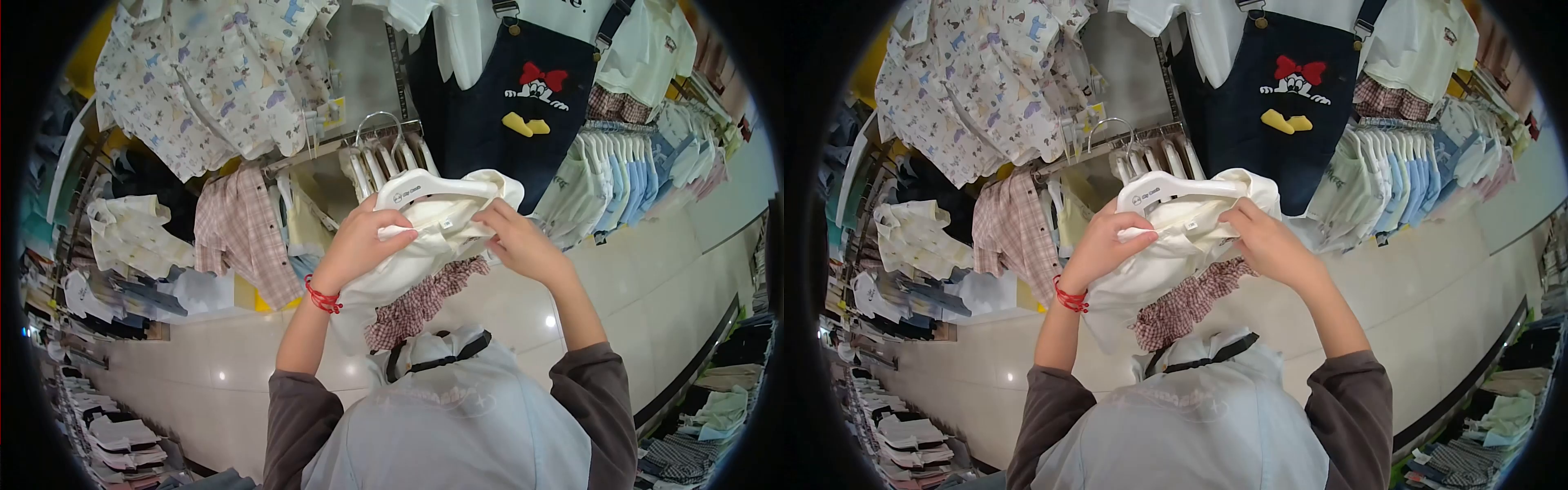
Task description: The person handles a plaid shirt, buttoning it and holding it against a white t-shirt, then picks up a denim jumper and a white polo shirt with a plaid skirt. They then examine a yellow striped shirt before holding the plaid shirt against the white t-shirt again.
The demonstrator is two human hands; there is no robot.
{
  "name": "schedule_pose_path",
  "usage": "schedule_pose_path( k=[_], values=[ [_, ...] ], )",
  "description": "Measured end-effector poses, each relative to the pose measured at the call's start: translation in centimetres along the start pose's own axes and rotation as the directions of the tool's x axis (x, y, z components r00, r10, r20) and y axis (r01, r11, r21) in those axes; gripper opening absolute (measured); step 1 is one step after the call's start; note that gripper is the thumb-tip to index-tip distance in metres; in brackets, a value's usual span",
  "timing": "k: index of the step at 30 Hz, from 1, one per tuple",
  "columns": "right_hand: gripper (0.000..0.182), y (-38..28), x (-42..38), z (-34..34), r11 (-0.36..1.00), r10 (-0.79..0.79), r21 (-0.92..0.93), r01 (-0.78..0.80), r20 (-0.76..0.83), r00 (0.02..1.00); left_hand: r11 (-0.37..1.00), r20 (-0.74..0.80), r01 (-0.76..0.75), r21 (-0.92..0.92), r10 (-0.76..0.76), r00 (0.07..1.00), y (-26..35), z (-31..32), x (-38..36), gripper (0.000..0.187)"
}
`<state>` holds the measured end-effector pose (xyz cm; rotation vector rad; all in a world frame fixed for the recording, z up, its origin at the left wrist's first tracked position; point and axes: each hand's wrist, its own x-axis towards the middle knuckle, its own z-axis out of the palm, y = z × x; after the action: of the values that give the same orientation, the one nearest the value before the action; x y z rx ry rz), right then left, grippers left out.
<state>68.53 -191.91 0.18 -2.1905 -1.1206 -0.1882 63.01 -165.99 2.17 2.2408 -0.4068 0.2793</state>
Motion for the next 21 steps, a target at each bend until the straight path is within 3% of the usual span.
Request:
schedule_pose_path(
  k=[1, 4, 7, 10, 13, 14, 17, 18, 21],
  values=[
    [0.023, 0.5, -0.1, 0.0, 0.987, -0.020, -0.159, 0.013, -0.047, 0.999, 1.000, -0.004, 0.003, -0.011, -0.003, 1.000, 0.2, 0.0, -0.1, 0.015],
    [0.025, 1.1, -0.4, -0.7, 0.968, 0.017, -0.246, -0.040, -0.094, 0.995, 0.999, 0.001, 0.027, -0.028, -0.027, 1.000, 0.4, -0.1, -0.6, 0.014],
    [0.020, 0.5, -1.0, -0.6, 0.992, 0.010, -0.121, -0.022, -0.093, 0.996, 1.000, 0.038, -0.019, -0.023, 0.020, 0.999, 0.4, -0.1, -0.7, 0.015],
    [0.022, -1.7, -1.8, -0.6, 0.992, 0.118, 0.063, -0.110, -0.141, 0.983, 0.997, 0.113, -0.068, 0.023, 0.065, 0.991, 0.9, 0.2, -0.6, 0.016],
    [0.030, -2.7, -2.3, -0.2, 0.991, 0.046, -0.091, -0.102, -0.477, 0.878, 0.980, 0.189, -0.182, 0.086, 0.163, 0.968, 1.4, 0.4, -0.8, 0.014],
    [0.042, -3.0, -2.8, -0.6, 0.951, 0.032, -0.253, -0.180, -0.495, 0.868, 0.974, 0.223, -0.204, 0.101, 0.177, 0.959, 2.1, 0.4, -0.8, 0.014],
    [0.047, -1.8, -5.3, -1.6, 0.909, 0.099, -0.342, -0.238, -0.377, 0.921, 0.929, 0.299, -0.349, 0.123, 0.300, 0.906, 3.4, 0.6, -0.1, 0.013],
    [0.043, -0.6, -6.7, -1.2, 0.934, 0.207, -0.233, -0.271, -0.264, 0.942, 0.919, 0.336, -0.374, 0.120, 0.317, 0.887, 3.8, 0.8, 0.0, 0.013],
    [0.035, -1.3, -9.1, -1.5, 0.908, 0.400, -0.063, -0.414, -0.161, 0.902, 0.931, 0.427, -0.362, 0.037, 0.313, 0.848, 4.3, 1.9, 0.0, 0.014]
  ],
)
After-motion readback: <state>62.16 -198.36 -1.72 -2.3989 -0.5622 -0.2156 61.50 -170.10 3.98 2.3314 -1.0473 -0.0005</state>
